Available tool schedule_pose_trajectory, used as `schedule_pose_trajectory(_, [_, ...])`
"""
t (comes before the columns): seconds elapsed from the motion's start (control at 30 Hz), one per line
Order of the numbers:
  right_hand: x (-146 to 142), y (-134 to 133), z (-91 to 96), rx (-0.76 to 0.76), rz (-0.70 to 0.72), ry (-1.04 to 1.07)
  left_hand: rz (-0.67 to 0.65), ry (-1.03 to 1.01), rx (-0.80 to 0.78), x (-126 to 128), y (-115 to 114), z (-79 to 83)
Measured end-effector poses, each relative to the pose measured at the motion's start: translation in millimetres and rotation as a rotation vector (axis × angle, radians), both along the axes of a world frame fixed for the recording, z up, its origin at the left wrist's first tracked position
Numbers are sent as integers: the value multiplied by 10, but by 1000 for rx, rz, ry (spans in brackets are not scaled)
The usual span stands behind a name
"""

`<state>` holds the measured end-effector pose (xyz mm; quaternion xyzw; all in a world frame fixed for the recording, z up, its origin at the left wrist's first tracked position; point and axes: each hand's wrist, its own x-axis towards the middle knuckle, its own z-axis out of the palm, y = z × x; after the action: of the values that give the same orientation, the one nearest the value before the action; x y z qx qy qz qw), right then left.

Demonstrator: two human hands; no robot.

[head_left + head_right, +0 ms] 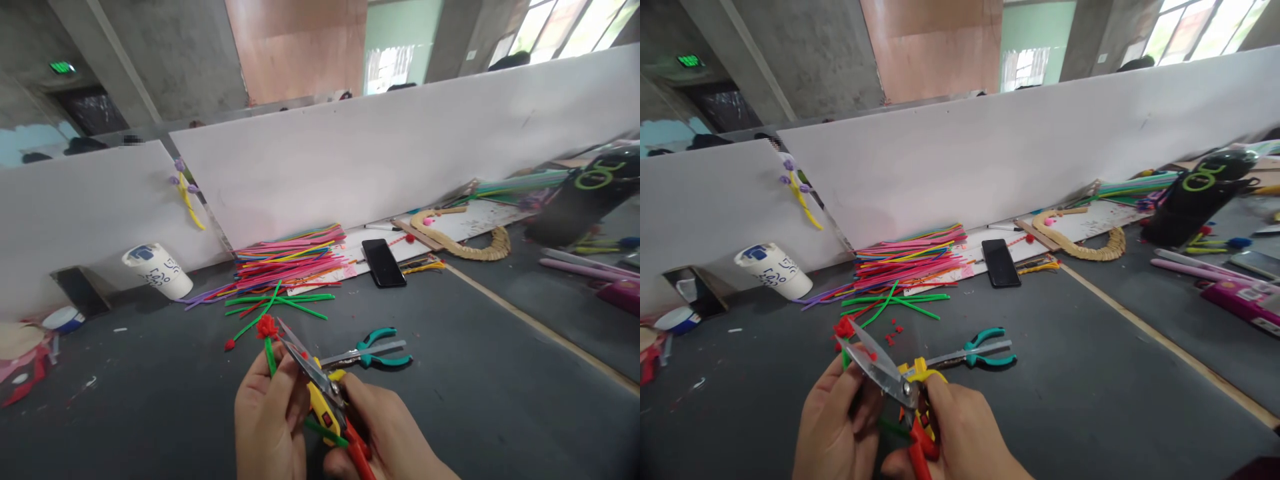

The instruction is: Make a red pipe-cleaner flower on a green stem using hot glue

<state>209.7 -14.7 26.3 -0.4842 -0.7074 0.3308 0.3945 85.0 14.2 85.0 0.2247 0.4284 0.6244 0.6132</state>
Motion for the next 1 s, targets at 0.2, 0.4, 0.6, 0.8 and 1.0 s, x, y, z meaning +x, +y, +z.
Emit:
schedule_pose_trajectory(0.2, [2,43,15,-43,27,-11,19,-2,-19,22,30,5])
schedule_pose_trajectory(0.4, [23,99,77,-136,-37,-110,20,-64,-40,39,93,4])
schedule_pose_trajectory(0.6, [389,578,268,-147,-259,-533,-162,-55,-26,-102,136,-33])
schedule_pose_trajectory(0.8, [595,1182,-71,-86,-101,-749,-204,18,-35,-186,118,-10])
schedule_pose_trajectory(1.0, [568,1294,-48,6,28,-727,-144,121,-30,-228,55,-49])
